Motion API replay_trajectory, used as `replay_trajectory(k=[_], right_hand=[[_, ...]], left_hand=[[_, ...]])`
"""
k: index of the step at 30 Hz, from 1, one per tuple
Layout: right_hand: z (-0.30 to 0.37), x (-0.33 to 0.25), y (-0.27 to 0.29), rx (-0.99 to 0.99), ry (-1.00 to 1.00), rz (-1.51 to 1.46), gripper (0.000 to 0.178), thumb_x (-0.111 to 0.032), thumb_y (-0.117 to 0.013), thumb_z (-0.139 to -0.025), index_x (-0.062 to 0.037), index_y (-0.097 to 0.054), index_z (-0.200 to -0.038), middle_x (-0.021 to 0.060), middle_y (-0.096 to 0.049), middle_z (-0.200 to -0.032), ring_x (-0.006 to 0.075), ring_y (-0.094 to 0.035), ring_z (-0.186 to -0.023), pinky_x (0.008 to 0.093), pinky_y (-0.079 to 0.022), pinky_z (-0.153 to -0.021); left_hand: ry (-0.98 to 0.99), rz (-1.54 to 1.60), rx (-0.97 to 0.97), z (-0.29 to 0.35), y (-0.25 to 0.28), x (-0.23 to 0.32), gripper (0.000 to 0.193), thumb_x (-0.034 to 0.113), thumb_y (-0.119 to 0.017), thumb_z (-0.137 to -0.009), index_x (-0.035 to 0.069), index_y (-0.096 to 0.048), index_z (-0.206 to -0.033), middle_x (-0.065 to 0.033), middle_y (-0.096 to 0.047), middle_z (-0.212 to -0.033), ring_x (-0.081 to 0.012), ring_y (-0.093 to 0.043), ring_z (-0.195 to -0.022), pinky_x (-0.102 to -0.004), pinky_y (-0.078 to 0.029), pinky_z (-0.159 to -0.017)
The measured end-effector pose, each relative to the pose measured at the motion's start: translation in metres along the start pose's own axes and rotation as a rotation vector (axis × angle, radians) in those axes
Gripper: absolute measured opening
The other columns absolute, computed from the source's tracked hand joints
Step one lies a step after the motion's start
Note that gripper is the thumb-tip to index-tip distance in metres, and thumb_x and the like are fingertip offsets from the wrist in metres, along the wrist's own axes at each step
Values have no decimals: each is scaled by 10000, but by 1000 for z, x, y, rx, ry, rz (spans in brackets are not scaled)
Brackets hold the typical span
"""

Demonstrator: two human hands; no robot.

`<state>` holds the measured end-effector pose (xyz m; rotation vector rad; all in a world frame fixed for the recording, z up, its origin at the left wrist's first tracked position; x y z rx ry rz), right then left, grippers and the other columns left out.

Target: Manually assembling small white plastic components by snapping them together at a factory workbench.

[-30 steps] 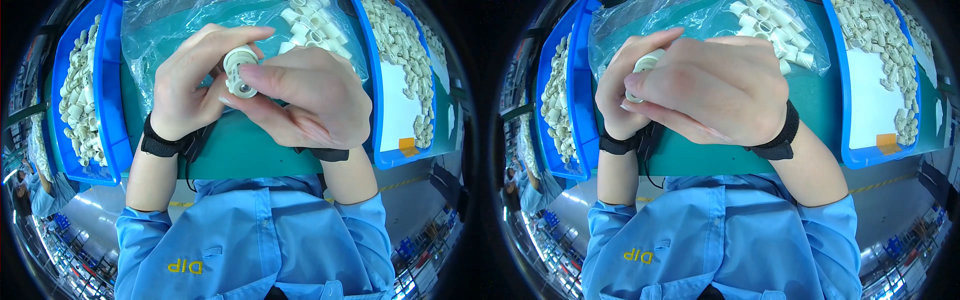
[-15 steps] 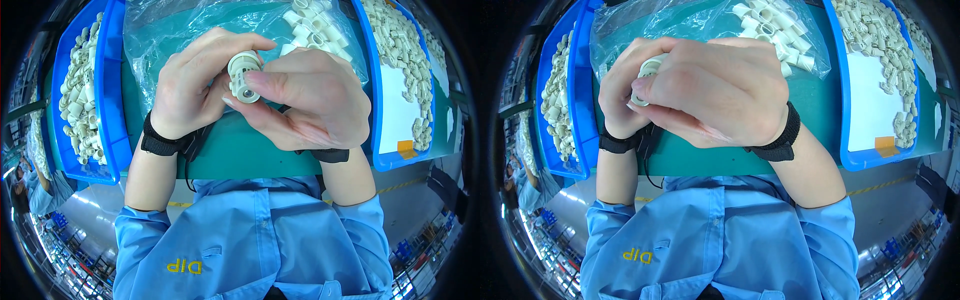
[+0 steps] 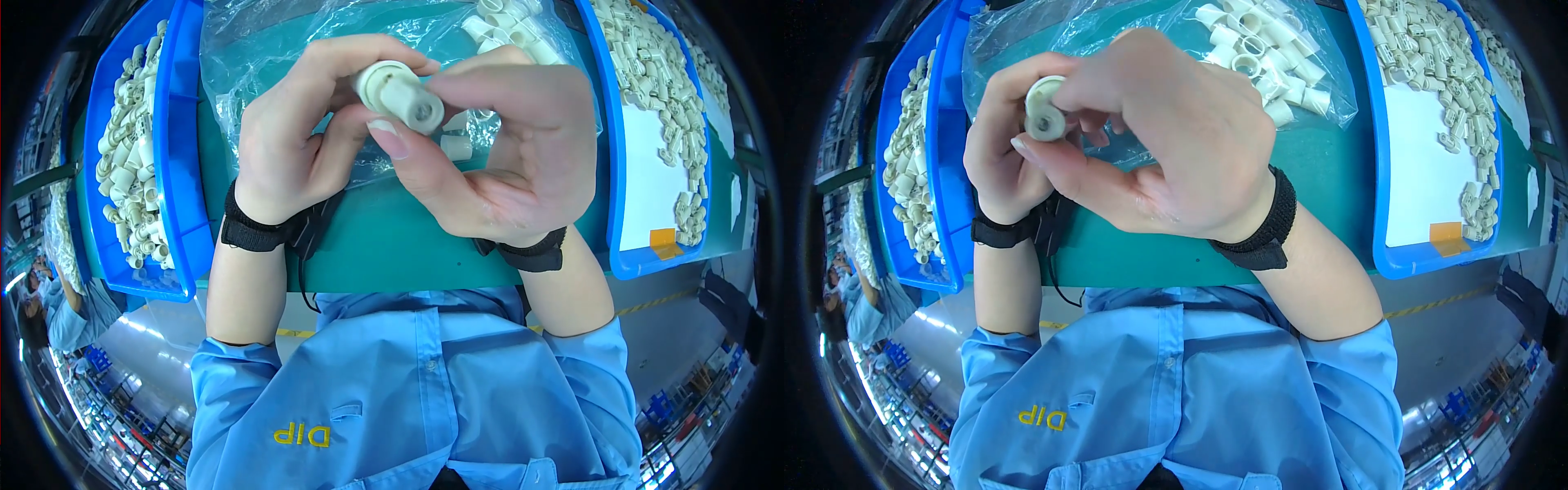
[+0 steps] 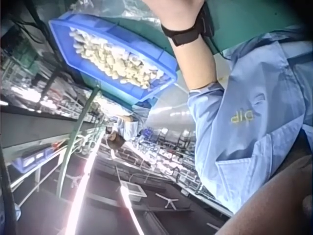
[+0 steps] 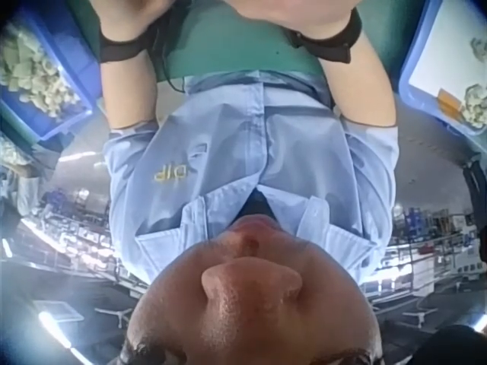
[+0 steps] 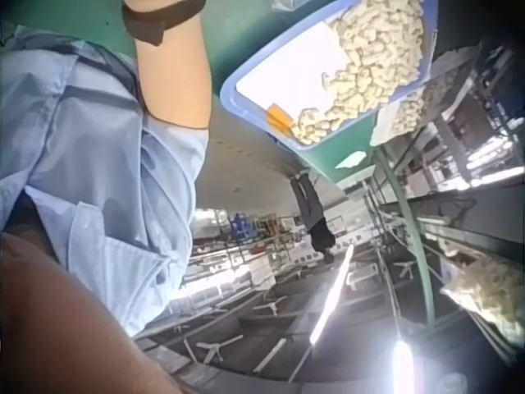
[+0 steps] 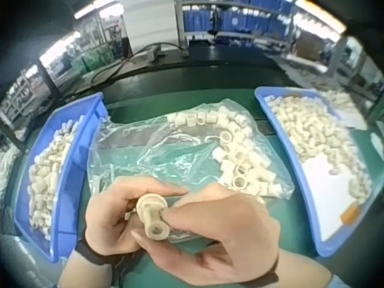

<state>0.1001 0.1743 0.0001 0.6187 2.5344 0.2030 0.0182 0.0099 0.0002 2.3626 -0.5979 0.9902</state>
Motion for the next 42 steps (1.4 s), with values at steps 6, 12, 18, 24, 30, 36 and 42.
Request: replay_trajectory(k=[6,12,18,24,30,36,42], right_hand=[[-8,-3,-2,6,41,16,437,107,-778,-726,83,-611,-1130,177,-696,-887,180,-663,-695,249,-510,-600],[1,7,-4,-58,88,-66,454,120,-766,-730,111,-610,-1156,184,-701,-806,225,-683,-625,279,-514,-530],[4,0,-6,-67,53,-66,450,128,-757,-741,115,-614,-1167,195,-681,-744,245,-686,-593,280,-513,-506],[6,0,-7,-34,64,-62,467,130,-755,-743,122,-597,-1183,197,-675,-728,235,-687,-598,285,-524,-519],[3,5,-2,-19,120,-102,444,132,-731,-738,132,-595,-1161,208,-692,-818,212,-701,-672,280,-545,-557],[-6,-6,2,-53,33,-148,415,118,-693,-758,138,-573,-1155,236,-687,-887,220,-711,-755,277,-565,-606],[-9,-11,7,-109,10,-79,363,71,-674,-832,141,-540,-1162,227,-686,-902,229,-720,-756,270,-562,-602]], left_hand=[[-171,-192,-135,-6,9,-3,282,-1,-647,-894,-10,-628,-1175,-140,-678,-1136,-245,-668,-914,-286,-565,-711],[-226,-299,-202,-13,16,-3,307,43,-675,-855,-46,-643,-1147,-171,-685,-1109,-268,-669,-950,-341,-522,-815],[-150,-323,-181,-10,13,2,358,78,-731,-821,-50,-659,-1147,-156,-703,-1083,-276,-674,-961,-344,-524,-827],[-211,-312,-143,-11,9,3,357,-102,-669,-782,-19,-672,-1129,-117,-705,-1037,-237,-671,-868,-297,-540,-679],[-170,-282,-140,-10,12,1,305,57,-711,-830,-62,-657,-1107,-171,-703,-1044,-265,-682,-935,-333,-533,-785],[-194,-284,-168,-14,16,1,293,62,-700,-844,-54,-663,-1110,-151,-689,-1016,-257,-660,-890,-321,-521,-751],[-233,-131,-234,-15,20,-7,285,88,-678,-879,-41,-674,-1133,-125,-685,-1005,-207,-640,-811,-275,-511,-666]])
Point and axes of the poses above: each hand's wrist, its own z-axis away from the middle knuckle, its own y-axis out of the back of the hand, x = y × z, the point moved 1 cm from there along -z, towards the middle knuckle
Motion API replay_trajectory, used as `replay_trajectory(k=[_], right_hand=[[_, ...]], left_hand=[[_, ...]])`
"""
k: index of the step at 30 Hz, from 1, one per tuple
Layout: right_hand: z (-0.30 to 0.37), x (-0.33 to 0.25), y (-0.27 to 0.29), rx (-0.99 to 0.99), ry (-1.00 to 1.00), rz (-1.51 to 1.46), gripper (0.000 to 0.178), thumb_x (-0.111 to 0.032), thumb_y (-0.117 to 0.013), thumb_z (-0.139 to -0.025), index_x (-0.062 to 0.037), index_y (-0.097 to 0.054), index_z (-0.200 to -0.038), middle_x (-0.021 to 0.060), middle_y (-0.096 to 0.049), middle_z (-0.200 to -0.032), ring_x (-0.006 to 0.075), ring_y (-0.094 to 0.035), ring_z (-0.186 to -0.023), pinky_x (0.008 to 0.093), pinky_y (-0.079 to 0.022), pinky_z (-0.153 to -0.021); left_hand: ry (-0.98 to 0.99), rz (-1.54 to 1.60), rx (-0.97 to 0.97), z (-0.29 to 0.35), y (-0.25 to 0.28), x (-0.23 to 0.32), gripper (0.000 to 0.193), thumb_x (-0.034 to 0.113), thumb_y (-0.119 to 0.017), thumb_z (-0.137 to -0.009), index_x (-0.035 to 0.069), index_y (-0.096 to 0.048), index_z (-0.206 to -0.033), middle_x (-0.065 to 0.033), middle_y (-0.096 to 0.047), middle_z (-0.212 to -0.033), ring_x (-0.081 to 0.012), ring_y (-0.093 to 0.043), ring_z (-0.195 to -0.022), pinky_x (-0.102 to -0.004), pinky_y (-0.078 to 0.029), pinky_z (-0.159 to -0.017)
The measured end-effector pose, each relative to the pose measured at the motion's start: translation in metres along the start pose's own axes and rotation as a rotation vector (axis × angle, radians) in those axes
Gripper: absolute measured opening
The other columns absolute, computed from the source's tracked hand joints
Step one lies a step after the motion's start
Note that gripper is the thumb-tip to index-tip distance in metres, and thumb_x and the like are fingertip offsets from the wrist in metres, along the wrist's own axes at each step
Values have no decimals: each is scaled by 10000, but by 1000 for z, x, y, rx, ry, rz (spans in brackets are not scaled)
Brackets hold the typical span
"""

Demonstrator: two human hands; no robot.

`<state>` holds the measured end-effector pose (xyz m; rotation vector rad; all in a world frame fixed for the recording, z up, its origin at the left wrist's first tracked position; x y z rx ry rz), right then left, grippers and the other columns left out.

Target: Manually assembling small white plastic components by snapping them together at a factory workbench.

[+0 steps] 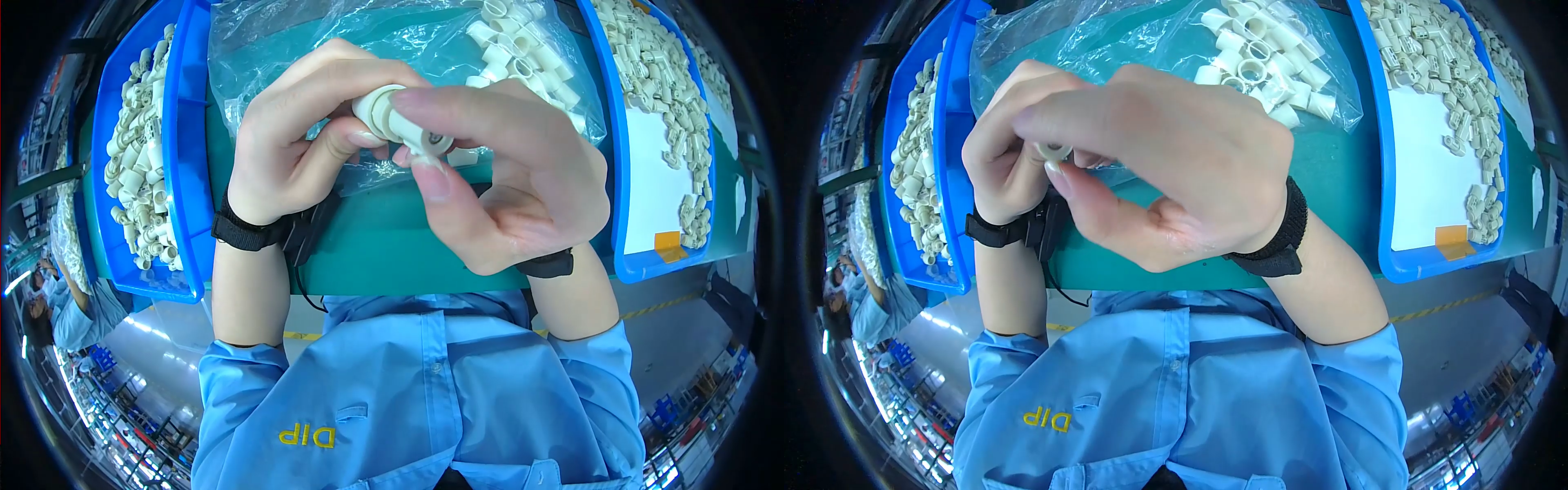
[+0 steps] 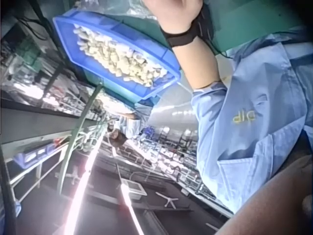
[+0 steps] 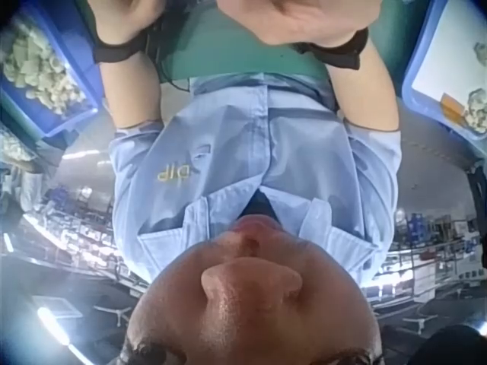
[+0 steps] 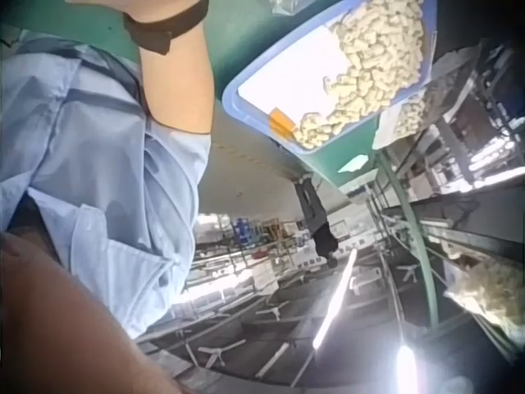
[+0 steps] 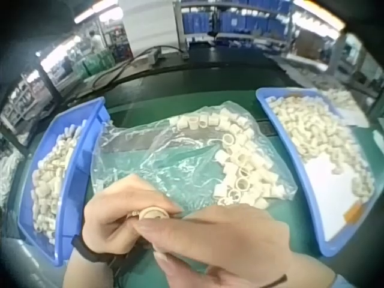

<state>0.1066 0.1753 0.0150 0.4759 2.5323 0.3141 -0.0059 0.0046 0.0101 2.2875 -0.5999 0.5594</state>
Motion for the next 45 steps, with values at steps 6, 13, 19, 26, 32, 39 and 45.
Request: replay_trajectory(k=[6,13,19,26,32,39,45], right_hand=[[9,8,-9,183,-269,-267,225,4,-664,-902,99,-561,-1079,215,-694,-905,217,-718,-696,264,-570,-566],[9,10,-15,305,-509,-464,149,-47,-654,-937,65,-571,-990,176,-696,-842,164,-691,-651,240,-558,-560],[2,4,-13,305,-698,-506,156,-70,-677,-931,54,-583,-928,119,-693,-792,89,-652,-639,202,-524,-576],[3,5,-13,293,-706,-530,138,-72,-635,-955,50,-569,-950,153,-698,-799,142,-679,-637,235,-553,-551],[8,7,-15,284,-676,-537,120,-70,-579,-985,47,-550,-989,206,-704,-818,221,-719,-637,282,-594,-517],[4,10,-23,365,-599,-614,137,-95,-552,-1004,35,-547,-964,201,-706,-784,235,-721,-628,295,-595,-499],[3,9,-24,366,-589,-649,135,-93,-549,-1004,35,-541,-964,200,-704,-783,241,-724,-634,299,-598,-504]], left_hand=[[216,55,47,3,-4,13,385,222,-638,-969,-105,-614,-1172,-157,-663,-1030,-179,-632,-808,-279,-500,-667],[335,380,311,10,-13,12,299,59,-634,-952,-67,-622,-1223,-123,-679,-1009,-109,-649,-686,-190,-496,-535],[334,237,284,14,-10,9,318,60,-620,-963,-91,-605,-1243,-128,-708,-961,-104,-654,-646,-195,-495,-515],[314,-29,366,23,-17,5,441,217,-584,-1009,-121,-558,-1291,-144,-703,-930,-106,-647,-613,-199,-505,-514],[303,-2,447,12,-25,15,456,170,-551,-1022,-111,-479,-1374,-253,-685,-1130,-111,-671,-699,-200,-534,-569],[300,-101,358,9,-23,16,455,138,-530,-1029,-115,-446,-1397,-289,-644,-1202,-120,-678,-806,-201,-538,-637],[229,-74,455,5,-27,15,355,34,-658,-925,-69,-614,-1262,-202,-715,-1110,-83,-651,-660,-203,-520,-535]])
Point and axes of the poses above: each hand's wrist, its own z-axis away from the middle knuckle, its own y-axis out of the back of the hand, x = y × z, the point moved 1 cm from there along -z, towards the middle knuckle
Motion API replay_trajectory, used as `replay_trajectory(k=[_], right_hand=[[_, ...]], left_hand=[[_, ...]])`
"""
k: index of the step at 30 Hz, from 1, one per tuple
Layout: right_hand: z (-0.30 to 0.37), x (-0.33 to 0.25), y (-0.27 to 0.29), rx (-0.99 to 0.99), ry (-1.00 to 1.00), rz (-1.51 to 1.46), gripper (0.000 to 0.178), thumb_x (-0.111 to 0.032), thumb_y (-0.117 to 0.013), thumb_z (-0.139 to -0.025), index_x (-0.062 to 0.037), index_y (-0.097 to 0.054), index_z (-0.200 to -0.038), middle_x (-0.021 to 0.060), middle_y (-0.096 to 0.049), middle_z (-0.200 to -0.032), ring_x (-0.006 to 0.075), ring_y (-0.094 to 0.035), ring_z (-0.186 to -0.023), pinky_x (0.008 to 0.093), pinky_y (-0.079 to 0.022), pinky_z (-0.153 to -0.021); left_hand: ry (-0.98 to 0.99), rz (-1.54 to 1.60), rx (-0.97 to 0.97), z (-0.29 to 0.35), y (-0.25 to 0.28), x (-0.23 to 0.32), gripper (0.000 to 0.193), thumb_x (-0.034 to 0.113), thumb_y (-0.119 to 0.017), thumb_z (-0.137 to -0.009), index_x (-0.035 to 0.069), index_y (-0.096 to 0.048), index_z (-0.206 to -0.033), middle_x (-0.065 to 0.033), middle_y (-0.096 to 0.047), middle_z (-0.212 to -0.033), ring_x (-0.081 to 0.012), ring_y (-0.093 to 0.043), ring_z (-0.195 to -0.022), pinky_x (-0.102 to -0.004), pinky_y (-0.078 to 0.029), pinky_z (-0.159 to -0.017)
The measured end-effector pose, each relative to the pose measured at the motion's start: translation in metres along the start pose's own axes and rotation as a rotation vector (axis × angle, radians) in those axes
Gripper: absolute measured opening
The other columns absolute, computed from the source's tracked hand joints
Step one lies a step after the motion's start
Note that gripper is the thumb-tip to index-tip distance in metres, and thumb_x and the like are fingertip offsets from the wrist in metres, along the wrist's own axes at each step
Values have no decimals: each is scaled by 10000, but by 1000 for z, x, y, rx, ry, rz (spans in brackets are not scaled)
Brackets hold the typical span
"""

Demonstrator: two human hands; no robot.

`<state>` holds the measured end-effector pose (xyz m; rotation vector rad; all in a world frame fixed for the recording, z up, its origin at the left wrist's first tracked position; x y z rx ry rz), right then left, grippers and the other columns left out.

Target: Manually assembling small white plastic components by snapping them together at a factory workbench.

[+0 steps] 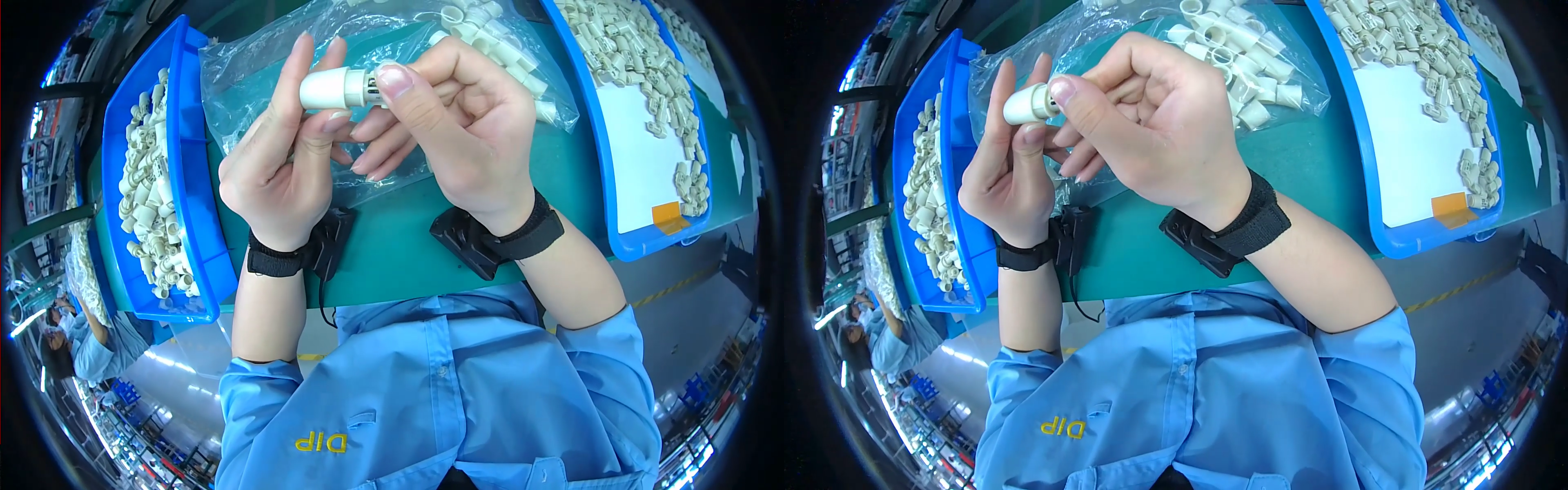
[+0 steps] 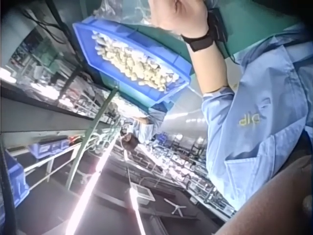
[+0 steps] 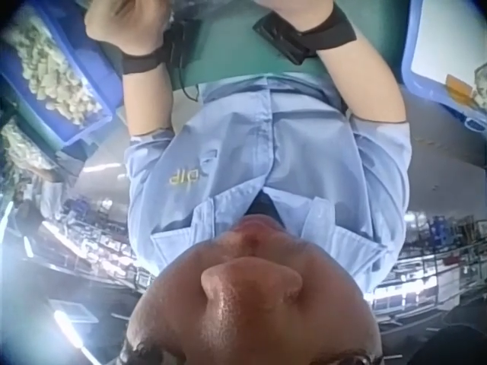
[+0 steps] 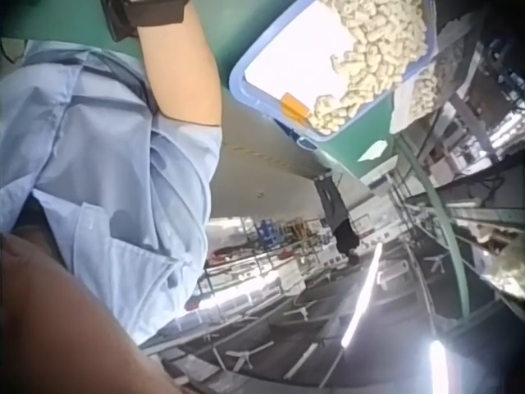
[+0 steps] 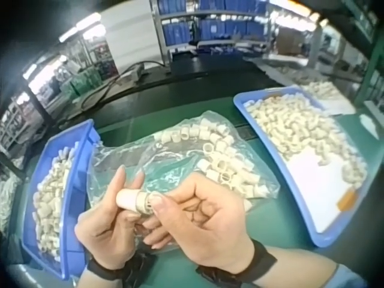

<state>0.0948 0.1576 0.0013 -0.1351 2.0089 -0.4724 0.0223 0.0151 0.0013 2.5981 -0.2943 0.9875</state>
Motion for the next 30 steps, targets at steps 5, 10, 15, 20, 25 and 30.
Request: replay_trajectory(k=[5,10,15,20,25,30], right_hand=[[2,-12,0,-19,-25,-13,131,-92,-575,-991,25,-559,-935,156,-693,-746,203,-710,-612,282,-590,-505],[6,-33,-3,-137,167,263,171,-122,-680,-931,-17,-600,-822,69,-667,-680,90,-656,-569,221,-505,-467],[35,-69,0,-212,302,557,160,-128,-750,-852,-46,-625,-796,30,-639,-635,78,-636,-539,217,-471,-476],[68,-108,38,-209,295,765,98,-96,-749,-811,-54,-700,-884,24,-650,-645,138,-636,-525,229,-484,-506],[45,-160,129,35,132,1315,59,-26,-634,-903,9,-660,-943,68,-654,-801,112,-646,-719,243,-500,-635],[48,-172,228,-75,-139,1756,220,2,-660,-811,-24,-647,-1029,94,-637,-962,217,-619,-744,308,-501,-702]], left_hand=[[-32,-113,-67,-11,10,17,350,47,-751,-840,-66,-669,-1161,-172,-736,-1007,-126,-666,-710,-236,-525,-596],[-142,-288,-282,-24,33,62,315,93,-835,-719,-57,-713,-969,-149,-719,-861,-228,-675,-713,-293,-511,-646],[-346,-487,-475,-15,41,101,294,174,-812,-716,-37,-719,-898,-121,-708,-779,-233,-654,-628,-292,-484,-584],[-243,-483,-598,8,60,112,252,152,-799,-696,-7,-722,-875,-95,-687,-725,-223,-643,-605,-289,-471,-544],[-122,-635,-557,33,99,114,235,126,-798,-687,6,-724,-875,-85,-681,-725,-208,-639,-599,-281,-467,-528],[-47,-739,-506,20,129,116,251,83,-804,-693,14,-725,-921,-88,-684,-802,-179,-628,-614,-264,-459,-531]])
Point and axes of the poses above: each hand's wrist, its own z-axis away from the middle knuckle, its own y-axis out of the back of the hand, x = y × z, the point moved 1 cm from there along -z, towards the middle knuckle
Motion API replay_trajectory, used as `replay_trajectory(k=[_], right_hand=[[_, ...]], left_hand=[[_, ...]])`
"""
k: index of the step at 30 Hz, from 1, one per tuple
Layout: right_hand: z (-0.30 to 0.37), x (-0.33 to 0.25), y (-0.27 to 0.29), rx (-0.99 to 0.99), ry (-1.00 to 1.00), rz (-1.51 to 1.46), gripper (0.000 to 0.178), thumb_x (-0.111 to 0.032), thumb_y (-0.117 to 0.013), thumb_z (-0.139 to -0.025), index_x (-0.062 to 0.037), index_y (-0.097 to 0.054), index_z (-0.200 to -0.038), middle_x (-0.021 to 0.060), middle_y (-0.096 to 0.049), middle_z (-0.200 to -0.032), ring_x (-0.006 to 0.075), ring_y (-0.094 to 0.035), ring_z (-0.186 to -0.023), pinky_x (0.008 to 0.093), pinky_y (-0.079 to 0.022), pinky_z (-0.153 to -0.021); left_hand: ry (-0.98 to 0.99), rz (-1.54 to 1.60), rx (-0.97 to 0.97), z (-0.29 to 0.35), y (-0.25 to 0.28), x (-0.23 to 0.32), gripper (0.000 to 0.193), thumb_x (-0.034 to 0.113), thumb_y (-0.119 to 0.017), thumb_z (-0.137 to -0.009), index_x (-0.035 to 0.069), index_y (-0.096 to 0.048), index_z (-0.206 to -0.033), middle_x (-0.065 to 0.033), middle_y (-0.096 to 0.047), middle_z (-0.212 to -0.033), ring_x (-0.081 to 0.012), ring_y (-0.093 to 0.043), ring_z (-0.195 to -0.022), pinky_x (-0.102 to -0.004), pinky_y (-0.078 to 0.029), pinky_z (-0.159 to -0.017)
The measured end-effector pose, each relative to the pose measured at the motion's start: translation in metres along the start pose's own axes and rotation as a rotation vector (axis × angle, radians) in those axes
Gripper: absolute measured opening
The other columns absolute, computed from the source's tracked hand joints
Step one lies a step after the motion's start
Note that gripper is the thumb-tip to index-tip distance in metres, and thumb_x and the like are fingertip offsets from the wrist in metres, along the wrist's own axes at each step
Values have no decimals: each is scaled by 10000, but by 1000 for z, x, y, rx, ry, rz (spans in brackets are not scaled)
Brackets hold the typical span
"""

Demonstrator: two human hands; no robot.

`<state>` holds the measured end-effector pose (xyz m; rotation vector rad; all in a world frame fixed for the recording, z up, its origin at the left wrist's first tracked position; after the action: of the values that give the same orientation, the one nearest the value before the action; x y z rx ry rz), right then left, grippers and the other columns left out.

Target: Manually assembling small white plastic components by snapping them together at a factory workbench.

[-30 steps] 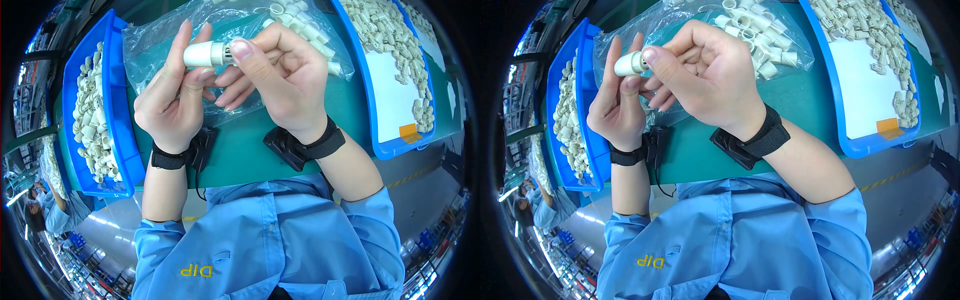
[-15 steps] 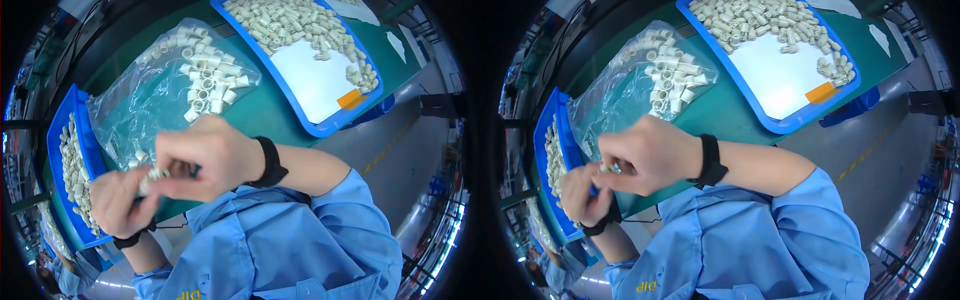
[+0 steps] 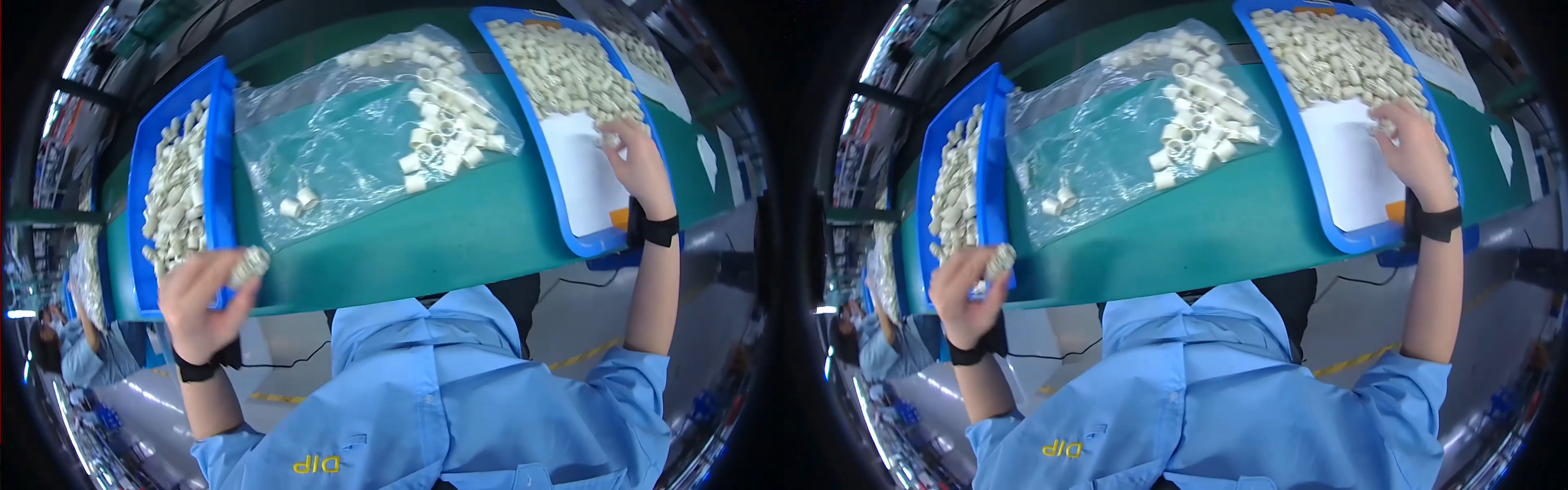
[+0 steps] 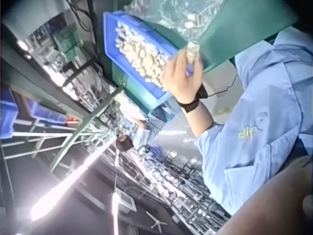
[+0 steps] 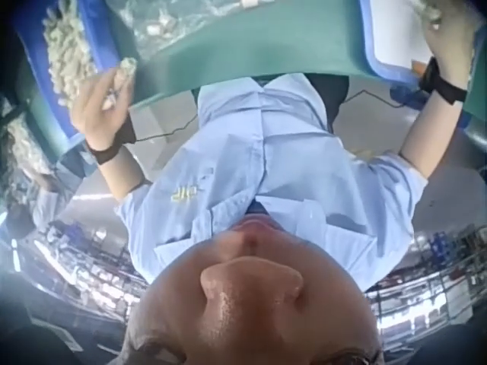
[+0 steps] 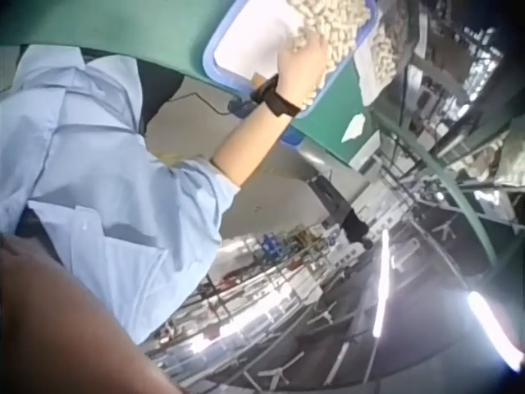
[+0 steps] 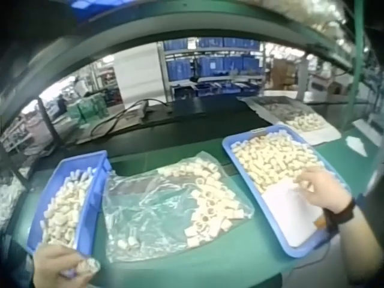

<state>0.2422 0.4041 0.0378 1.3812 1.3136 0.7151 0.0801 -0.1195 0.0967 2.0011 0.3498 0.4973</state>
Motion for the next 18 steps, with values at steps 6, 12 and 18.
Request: replay_trajectory(k=[6,12,18], right_hand=[[5,29,-17,-141,-71,-47,220,9,-661,-798,-26,-636,-1013,97,-618,-939,217,-586,-727,320,-495,-688],[-1,36,-25,-142,-79,-32,200,0,-671,-801,-11,-625,-996,88,-626,-900,187,-566,-693,303,-481,-661],[3,-7,-3,71,-151,-193,117,-55,-675,-874,-5,-627,-969,41,-636,-824,102,-535,-654,244,-429,-604]], left_hand=[[377,-150,35,16,41,-96,299,162,-832,-767,12,-720,-1000,-46,-597,-766,-93,-482,-549,-256,-392,-510],[291,-538,109,13,51,-168,312,288,-755,-857,42,-718,-1044,-73,-652,-854,-153,-599,-646,-283,-463,-594],[635,-369,73,14,36,-113,358,328,-685,-906,115,-672,-1193,-105,-678,-1019,-272,-665,-936,-375,-512,-783]])
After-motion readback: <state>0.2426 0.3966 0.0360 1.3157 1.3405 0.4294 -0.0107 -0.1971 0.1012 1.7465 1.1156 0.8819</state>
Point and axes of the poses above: each hand's wrist, its own z-axis away from the middle knuckle, its own y-axis out of the back of the hand, x = y × z, the point moved 1 cm from there along -z, towards the middle knuckle
